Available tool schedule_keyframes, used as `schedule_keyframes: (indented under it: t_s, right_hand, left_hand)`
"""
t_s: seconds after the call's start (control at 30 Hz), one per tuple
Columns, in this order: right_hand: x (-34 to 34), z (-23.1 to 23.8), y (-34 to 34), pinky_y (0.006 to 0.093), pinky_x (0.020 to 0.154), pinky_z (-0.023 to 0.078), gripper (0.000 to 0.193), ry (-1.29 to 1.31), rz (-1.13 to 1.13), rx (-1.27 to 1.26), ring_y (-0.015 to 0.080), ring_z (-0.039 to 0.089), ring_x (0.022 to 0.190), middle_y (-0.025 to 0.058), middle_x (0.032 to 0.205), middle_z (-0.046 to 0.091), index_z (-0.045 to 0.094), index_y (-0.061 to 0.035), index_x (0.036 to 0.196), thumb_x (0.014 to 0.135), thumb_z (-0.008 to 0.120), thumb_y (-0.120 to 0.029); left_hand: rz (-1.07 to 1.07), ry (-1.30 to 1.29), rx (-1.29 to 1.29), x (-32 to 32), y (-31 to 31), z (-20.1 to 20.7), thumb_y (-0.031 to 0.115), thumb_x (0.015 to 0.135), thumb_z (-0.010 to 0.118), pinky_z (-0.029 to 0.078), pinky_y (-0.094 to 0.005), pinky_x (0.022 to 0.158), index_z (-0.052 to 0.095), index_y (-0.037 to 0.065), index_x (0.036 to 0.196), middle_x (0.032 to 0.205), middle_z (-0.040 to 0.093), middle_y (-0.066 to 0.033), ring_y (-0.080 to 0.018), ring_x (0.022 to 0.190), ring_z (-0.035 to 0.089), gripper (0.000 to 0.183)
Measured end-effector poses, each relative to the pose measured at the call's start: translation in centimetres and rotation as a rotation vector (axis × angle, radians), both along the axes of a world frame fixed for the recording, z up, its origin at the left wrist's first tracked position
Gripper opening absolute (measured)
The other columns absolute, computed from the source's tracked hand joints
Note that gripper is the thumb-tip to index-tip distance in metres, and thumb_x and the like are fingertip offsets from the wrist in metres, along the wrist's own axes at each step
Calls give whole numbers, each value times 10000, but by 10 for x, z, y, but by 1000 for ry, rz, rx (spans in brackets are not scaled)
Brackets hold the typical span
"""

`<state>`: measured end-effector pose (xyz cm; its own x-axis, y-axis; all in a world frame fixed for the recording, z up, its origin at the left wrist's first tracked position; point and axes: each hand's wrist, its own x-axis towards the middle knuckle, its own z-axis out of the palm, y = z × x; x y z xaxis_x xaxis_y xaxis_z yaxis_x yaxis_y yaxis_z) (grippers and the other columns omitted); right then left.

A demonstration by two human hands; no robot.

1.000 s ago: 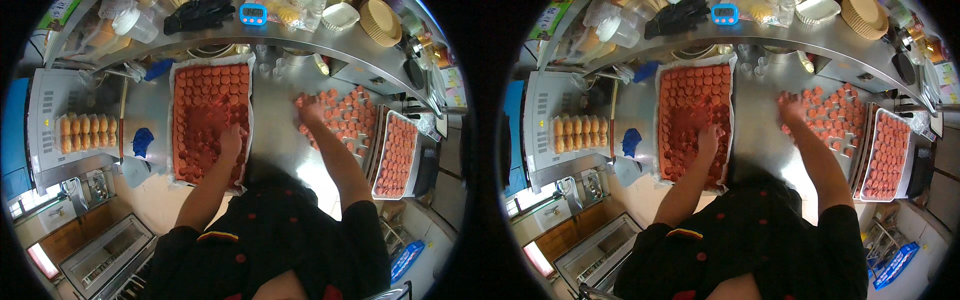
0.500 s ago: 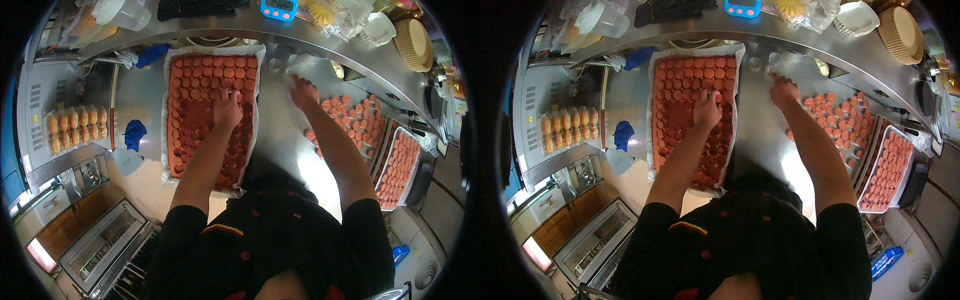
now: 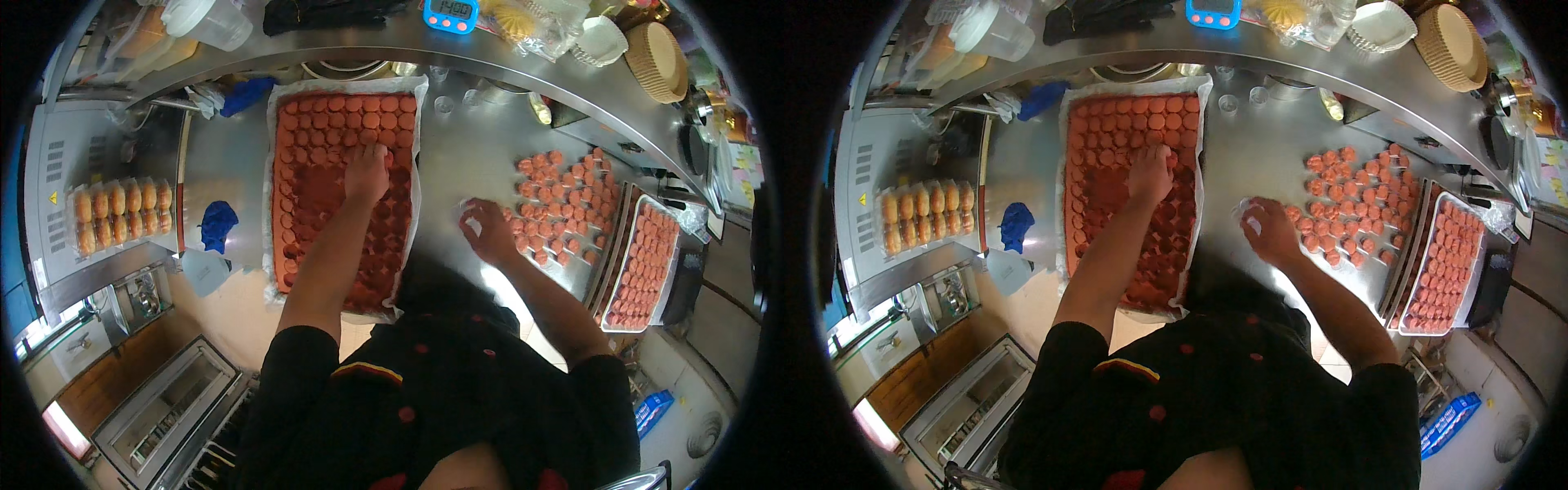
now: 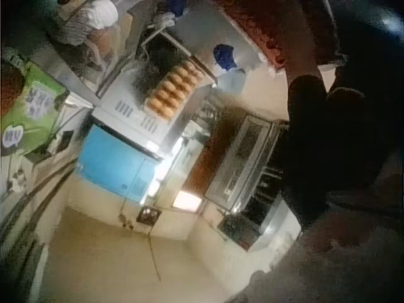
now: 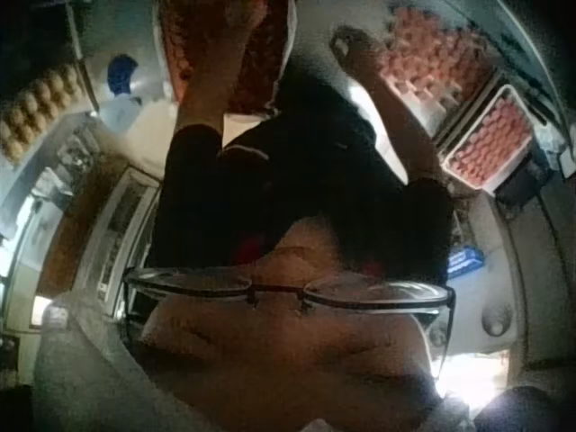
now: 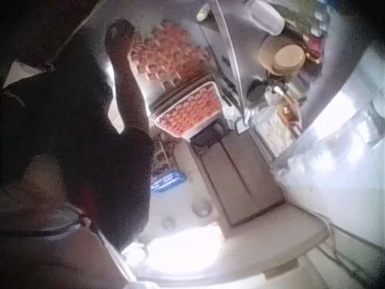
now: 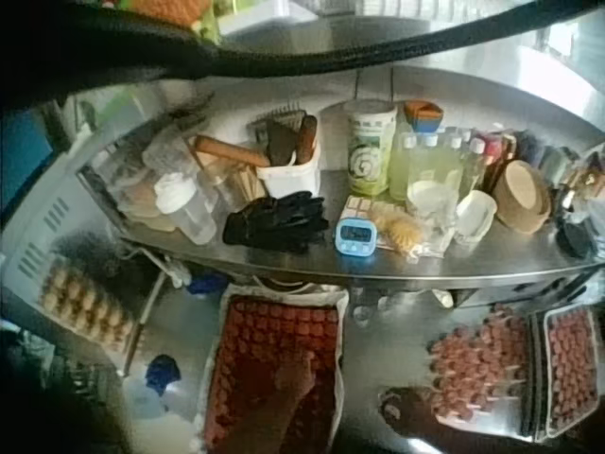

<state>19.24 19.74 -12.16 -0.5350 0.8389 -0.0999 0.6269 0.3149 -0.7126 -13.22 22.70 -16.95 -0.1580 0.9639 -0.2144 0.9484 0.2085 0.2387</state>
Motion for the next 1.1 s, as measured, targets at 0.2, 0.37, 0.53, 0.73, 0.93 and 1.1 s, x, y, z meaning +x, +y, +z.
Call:
schedule_keyframes:
  t_s: [0.2, 0.37, 0.53, 0.73, 0.93, 1.1]
  right_hand:
    - [-4, 28, -48, 449, 997, 550, 469, 264, -285, -226, 366, 606, 1225, 184, 1294, 568, 504, -37, 1225, 842, 774, -48]
    - [-17, 48, -54, 384, 898, 608, 609, 324, -198, -303, 309, 640, 1159, 160, 1301, 521, 479, -55, 1330, 804, 771, 38]
    - [-30, 85, -59, 418, 880, 611, 531, 317, -123, -225, 349, 650, 1112, 188, 1335, 522, 534, -63, 1291, 812, 751, 16]
    - [-28, 89, -73, 390, 867, 607, 554, 336, -139, -173, 312, 660, 1127, 157, 1259, 579, 550, -60, 1269, 784, 814, -2]
    - [-25, 98, -84, 425, 853, 582, 512, 389, -108, 47, 369, 647, 1081, 155, 1243, 602, 553, -83, 1261, 814, 803, -73]
    - [-26, 103, -93, 472, 952, 546, 579, 264, -55, 209, 382, 607, 1169, 144, 1276, 613, 556, -104, 1318, 799, 813, -98]
  left_hand:
    - [281, -270, 255, 3, -21, 17, 152, 850, 777, 542, -406, 997, 615, 74, 1279, 1263, 648, -108, -324, 1208, 602, 465]
    - [350, -994, 83, 53, -83, 100, 194, 842, 802, 511, -411, 1020, 639, 58, 1255, 1296, 659, -133, -325, 1209, 618, 464]
    - [-83, -765, 409, 112, -132, 140, 148, 841, 798, 517, -405, 991, 647, 75, 1252, 1251, 675, -124, -298, 1175, 636, 444]
    - [-82, -657, 454, 128, -148, 156, 132, 844, 806, 502, -440, 1028, 644, 73, 1211, 1253, 660, -128, -330, 1173, 629, 405]
    - [427, -1440, 199, 137, -157, 149, 106, 913, 756, 547, -371, 944, 567, 34, 1300, 1203, 662, -127, -234, 1096, 667, 437]
    - [578, -1626, 20, 140, -153, 129, 16, 948, 686, 574, -329, 856, 571, 12, 1259, 1089, 687, -110, -189, 935, 697, 332]
